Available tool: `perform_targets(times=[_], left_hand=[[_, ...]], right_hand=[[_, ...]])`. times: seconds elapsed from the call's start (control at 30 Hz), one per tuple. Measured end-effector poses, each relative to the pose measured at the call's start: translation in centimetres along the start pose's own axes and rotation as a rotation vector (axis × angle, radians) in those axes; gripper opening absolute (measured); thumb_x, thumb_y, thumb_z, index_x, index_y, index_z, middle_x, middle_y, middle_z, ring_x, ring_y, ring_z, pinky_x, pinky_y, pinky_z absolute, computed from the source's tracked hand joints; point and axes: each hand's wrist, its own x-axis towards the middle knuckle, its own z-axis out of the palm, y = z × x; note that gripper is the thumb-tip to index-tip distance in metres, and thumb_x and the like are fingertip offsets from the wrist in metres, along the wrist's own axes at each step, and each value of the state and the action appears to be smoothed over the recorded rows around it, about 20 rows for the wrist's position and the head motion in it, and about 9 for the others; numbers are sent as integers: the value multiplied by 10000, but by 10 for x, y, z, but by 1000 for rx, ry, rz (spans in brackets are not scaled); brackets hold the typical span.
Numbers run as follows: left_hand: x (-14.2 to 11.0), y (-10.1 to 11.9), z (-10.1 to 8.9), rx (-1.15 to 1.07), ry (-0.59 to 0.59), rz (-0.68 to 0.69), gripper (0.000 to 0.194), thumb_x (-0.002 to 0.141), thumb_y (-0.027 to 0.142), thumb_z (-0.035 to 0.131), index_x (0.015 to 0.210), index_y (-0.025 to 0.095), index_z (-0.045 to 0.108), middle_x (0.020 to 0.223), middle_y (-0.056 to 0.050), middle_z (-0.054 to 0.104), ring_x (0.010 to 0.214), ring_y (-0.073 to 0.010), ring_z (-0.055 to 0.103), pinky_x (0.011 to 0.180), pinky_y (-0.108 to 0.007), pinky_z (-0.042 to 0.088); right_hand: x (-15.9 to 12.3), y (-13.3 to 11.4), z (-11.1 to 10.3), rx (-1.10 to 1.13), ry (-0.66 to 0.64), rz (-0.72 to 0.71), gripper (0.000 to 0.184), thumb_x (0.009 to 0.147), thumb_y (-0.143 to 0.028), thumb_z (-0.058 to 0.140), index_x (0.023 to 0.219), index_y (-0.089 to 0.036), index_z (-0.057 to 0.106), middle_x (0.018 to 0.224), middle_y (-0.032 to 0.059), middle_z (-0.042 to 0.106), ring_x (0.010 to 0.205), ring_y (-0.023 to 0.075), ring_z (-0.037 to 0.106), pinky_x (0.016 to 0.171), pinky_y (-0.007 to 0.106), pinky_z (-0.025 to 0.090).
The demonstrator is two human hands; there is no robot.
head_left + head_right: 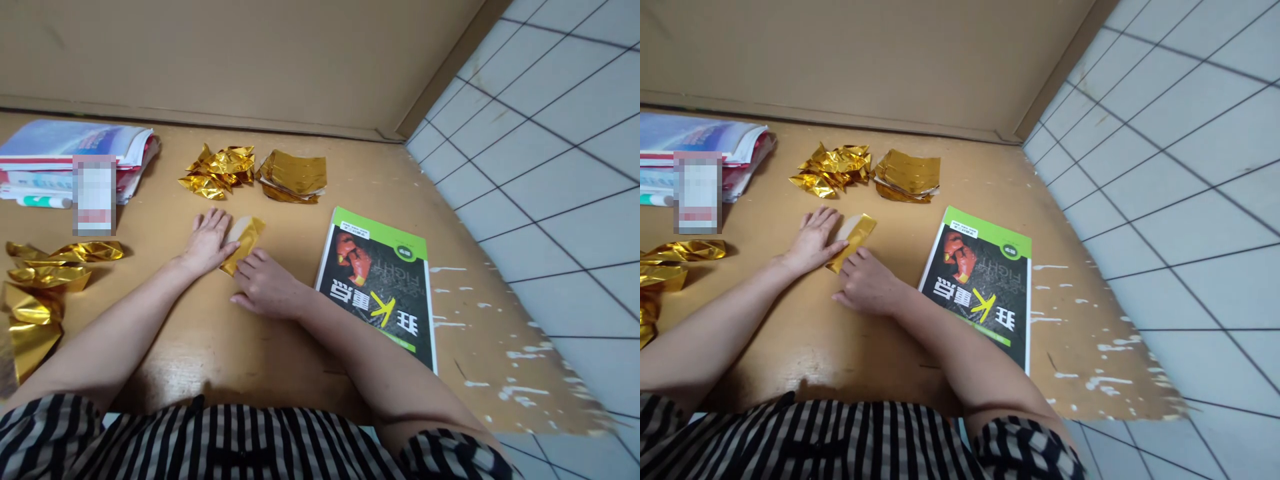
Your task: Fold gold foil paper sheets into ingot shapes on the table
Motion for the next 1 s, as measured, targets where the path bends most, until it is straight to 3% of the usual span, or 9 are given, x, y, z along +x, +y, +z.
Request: perform_targets(times=[0.17, 0.3, 0.5, 0.63, 1.0], left_hand=[[1, 1, 0, -25, -8, 1, 504, 887, 434, 530, 1304, 151, 536, 1335, -164, 590, 1364, -368, 401, 1104, -588, 301], [1, 1, 1, -16, 8, 23, 486, 892, 415, 537, 1301, 151, 544, 1356, -166, 574, 1375, -368, 390, 1116, -600, 277], [2, -1, 3, -9, -2, 41, 489, 883, 418, 557, 1287, 142, 558, 1336, -168, 591, 1362, -371, 407, 1113, -599, 284], [3, -2, 2, -16, 15, 39, 456, 888, 405, 561, 1276, 165, 568, 1321, -156, 603, 1351, -365, 422, 1102, -591, 303], [5, -2, 0, 11, 52, 39, 387, 867, 316, 626, 1213, 145, 595, 1281, -169, 625, 1334, -362, 449, 1091, -603, 322]], right_hand=[[0, -2, 4, 143, 43, -48, 480, 936, -427, 505, 1226, -55, 594, 1167, 211, 663, 1131, 290, 547, 965, 469, 362], [0, -1, 6, 211, 16, -20, 580, 936, -438, 498, 1372, -57, 484, 1344, 232, 572, 1333, 303, 428, 1071, 525, 305], [0, 2, 11, 268, -12, -11, 671, 933, -486, 490, 1424, -35, 418, 1462, 247, 455, 1421, 306, 334, 1120, 510, 319], [1, 10, 12, 234, 36, 138, 558, 979, -408, 414, 1391, -36, 465, 1440, 234, 488, 1381, 290, 409, 1120, 482, 352], [-2, 23, 4, 43, -77, 444, 528, 993, -395, 378, 1349, -32, 517, 1431, 227, 503, 1341, 296, 459, 1090, 440, 373]])
